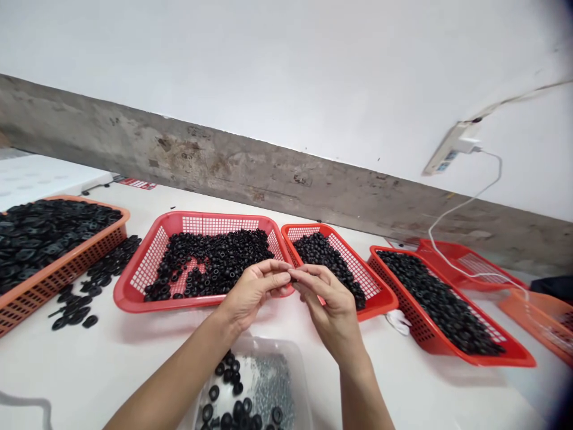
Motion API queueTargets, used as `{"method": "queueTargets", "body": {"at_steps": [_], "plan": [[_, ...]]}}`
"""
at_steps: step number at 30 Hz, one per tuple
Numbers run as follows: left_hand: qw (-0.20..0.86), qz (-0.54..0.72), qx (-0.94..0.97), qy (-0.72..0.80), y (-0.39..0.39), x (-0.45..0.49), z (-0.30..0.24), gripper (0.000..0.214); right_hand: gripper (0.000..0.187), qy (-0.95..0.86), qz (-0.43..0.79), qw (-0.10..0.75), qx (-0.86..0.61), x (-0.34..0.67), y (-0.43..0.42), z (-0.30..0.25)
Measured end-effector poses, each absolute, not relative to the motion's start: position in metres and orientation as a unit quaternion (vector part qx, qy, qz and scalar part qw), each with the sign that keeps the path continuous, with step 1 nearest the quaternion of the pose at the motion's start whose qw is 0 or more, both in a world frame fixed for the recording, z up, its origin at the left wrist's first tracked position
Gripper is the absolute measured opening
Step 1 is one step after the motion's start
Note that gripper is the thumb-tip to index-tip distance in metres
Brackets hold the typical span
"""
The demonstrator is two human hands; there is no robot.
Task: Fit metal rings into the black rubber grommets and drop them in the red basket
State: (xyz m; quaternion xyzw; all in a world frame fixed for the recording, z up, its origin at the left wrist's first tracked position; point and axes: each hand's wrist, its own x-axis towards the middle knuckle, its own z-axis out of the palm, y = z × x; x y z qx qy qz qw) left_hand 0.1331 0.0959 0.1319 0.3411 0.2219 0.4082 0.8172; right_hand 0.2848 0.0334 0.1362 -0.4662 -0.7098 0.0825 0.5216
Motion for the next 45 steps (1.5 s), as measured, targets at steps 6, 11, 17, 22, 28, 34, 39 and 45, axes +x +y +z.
{"method": "queueTargets", "body": {"at_steps": [6,11,17,22,28,34,39,45], "plan": [[0.807,0.426,0.341,0.225,0.0944,0.1351,0.1312,0.031,0.023,-0.696,0.075,0.516,-0.493,0.2842,0.0322,0.1355],[0.815,0.409,0.347,0.220,0.0944,0.1348,0.1284,0.033,0.020,-0.692,0.093,0.515,-0.497,0.2848,0.0308,0.1372],[0.817,0.393,0.354,0.230,0.0952,0.1356,0.1272,0.039,0.019,-0.680,0.059,0.516,-0.518,0.2863,0.0303,0.1419],[0.812,0.392,0.364,0.234,0.0935,0.1361,0.1271,0.033,0.019,-0.694,0.023,0.488,-0.528,0.2869,0.0315,0.1402],[0.816,0.404,0.330,0.249,0.0944,0.1353,0.1287,0.029,0.020,-0.702,0.003,0.478,-0.528,0.2856,0.0322,0.1402],[0.819,0.411,0.312,0.253,0.0934,0.1360,0.1292,0.028,0.021,-0.703,0.028,0.473,-0.530,0.2834,0.0328,0.1374],[0.823,0.400,0.322,0.244,0.0902,0.1380,0.1290,0.030,0.021,-0.701,0.035,0.479,-0.527,0.2840,0.0334,0.1353],[0.818,0.402,0.324,0.256,0.0907,0.1380,0.1280,0.031,0.022,-0.710,0.046,0.477,-0.515,0.2830,0.0348,0.1341]]}}
